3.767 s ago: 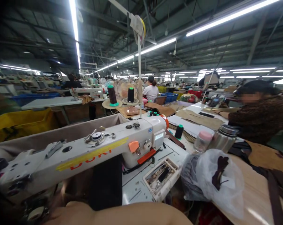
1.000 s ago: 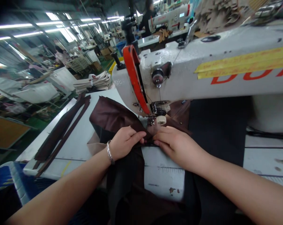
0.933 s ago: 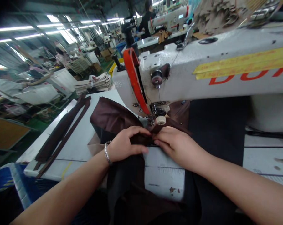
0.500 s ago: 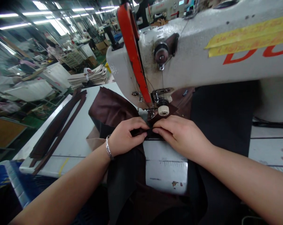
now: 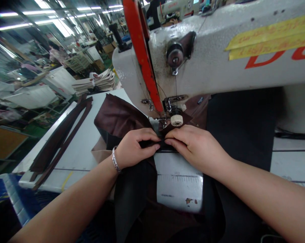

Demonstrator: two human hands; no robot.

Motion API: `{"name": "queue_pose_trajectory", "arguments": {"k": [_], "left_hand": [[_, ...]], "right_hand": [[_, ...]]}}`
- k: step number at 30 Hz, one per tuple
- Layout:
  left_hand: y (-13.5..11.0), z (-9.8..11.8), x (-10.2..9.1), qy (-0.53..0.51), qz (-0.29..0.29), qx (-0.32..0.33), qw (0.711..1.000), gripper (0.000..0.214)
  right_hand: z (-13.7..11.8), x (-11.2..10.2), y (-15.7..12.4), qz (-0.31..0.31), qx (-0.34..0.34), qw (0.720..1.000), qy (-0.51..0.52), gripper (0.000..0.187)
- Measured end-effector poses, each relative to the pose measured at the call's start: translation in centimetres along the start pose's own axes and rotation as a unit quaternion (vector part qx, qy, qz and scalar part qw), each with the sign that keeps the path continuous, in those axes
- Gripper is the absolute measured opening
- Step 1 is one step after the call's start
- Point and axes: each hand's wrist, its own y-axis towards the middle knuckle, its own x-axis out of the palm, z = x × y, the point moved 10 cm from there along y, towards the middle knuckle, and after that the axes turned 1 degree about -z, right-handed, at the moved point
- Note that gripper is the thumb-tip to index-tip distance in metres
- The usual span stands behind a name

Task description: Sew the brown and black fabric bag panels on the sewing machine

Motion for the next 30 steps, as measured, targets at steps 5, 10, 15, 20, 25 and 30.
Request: {"name": "queue_pose_trajectory", "arguments": {"k": [5,10,15,20,25,30], "left_hand": [[0.0,0.2,0.4,0.062,0.003,0.002,0.998,0.010],[0.0,0.3,0.6,0.074,0.006,0.009,0.997,0.008],[0.0,0.6,0.5,0.096,0.030,0.041,0.994,0.007],[-0.3,0.9,1.0,0.112,0.020,0.067,0.991,0.014],[-0.5,0.7,2.0,0.149,-0.020,0.055,0.987,0.009],[-1.2,1.8,2.4,0.191,-0.053,0.093,0.976,0.015]], "right_hand": [[-0.2,-0.1,0.1,0.004,-0.006,1.000,0.006,0.018],[0.0,0.0,0.0,-0.002,-0.001,1.000,0.015,0.017],[-0.4,0.1,-0.2,-0.007,-0.012,1.000,0.028,0.015],[-0.4,0.9,-0.2,-0.037,0.009,0.999,0.013,0.028],[-0.8,1.6,-0.3,-0.043,-0.010,0.999,-0.008,0.011],[-1.8,1.8,-0.8,-0.034,-0.060,0.997,-0.019,0.007]]}}
